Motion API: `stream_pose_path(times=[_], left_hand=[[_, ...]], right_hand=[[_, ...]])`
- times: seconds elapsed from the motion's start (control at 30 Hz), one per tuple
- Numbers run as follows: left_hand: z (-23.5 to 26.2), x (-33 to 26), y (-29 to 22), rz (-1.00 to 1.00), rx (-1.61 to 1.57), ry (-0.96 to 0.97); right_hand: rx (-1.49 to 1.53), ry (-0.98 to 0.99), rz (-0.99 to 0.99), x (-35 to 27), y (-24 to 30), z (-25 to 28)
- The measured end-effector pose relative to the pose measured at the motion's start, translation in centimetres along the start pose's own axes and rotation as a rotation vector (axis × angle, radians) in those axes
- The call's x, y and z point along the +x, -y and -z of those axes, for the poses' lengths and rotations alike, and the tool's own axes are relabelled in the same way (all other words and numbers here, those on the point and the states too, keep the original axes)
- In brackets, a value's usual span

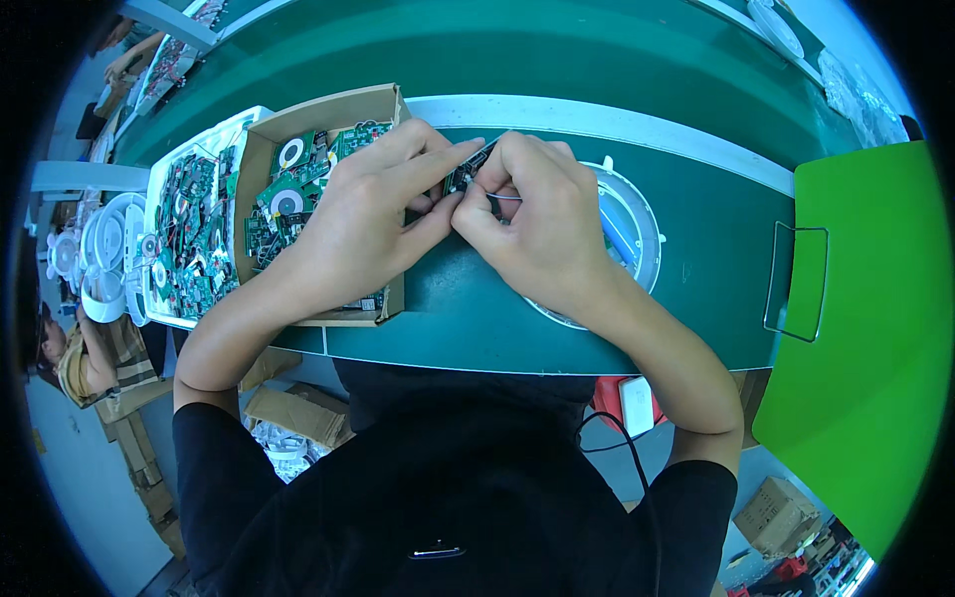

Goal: The person assembles small circuit boards into white circular plastic components by hand.

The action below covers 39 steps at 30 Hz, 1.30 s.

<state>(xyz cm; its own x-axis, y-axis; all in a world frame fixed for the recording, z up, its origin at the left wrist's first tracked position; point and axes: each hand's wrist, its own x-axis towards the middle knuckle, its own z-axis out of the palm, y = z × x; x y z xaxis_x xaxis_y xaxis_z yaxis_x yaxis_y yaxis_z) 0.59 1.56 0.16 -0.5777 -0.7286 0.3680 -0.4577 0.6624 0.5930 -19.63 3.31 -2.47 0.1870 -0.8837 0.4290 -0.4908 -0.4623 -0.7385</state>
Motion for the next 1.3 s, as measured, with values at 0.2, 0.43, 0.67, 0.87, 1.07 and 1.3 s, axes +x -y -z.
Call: stream_pose_path(times=[0.2, 0.43, 0.67, 0.87, 1.07, 1.3], left_hand=[[-0.3, -0.1, 0.2, 0.001, -0.022, -0.029], [-0.4, -0.3, 0.0, -0.016, 0.003, -0.035], [-0.7, 0.0, 0.3, -0.022, 0.038, -0.045], [0.3, 0.7, 1.3, -0.003, -0.035, 0.012], [0.4, 0.8, 2.0, -0.070, -0.057, 0.027], [0.4, 1.0, 1.9, -0.065, -0.141, -0.043]], right_hand=[[0.087, 0.017, -0.042, 0.3, -0.1, 0.1], [0.102, 0.062, 0.032, 0.4, -0.5, 0.1], [0.163, 0.087, -0.057, 0.9, -0.5, 0.2], [0.180, 0.072, -0.032, 1.3, -1.2, 0.2], [0.182, 0.182, -0.089, 1.5, -0.5, 2.2], [0.081, 0.117, 0.023, 2.2, -0.8, 3.2]])
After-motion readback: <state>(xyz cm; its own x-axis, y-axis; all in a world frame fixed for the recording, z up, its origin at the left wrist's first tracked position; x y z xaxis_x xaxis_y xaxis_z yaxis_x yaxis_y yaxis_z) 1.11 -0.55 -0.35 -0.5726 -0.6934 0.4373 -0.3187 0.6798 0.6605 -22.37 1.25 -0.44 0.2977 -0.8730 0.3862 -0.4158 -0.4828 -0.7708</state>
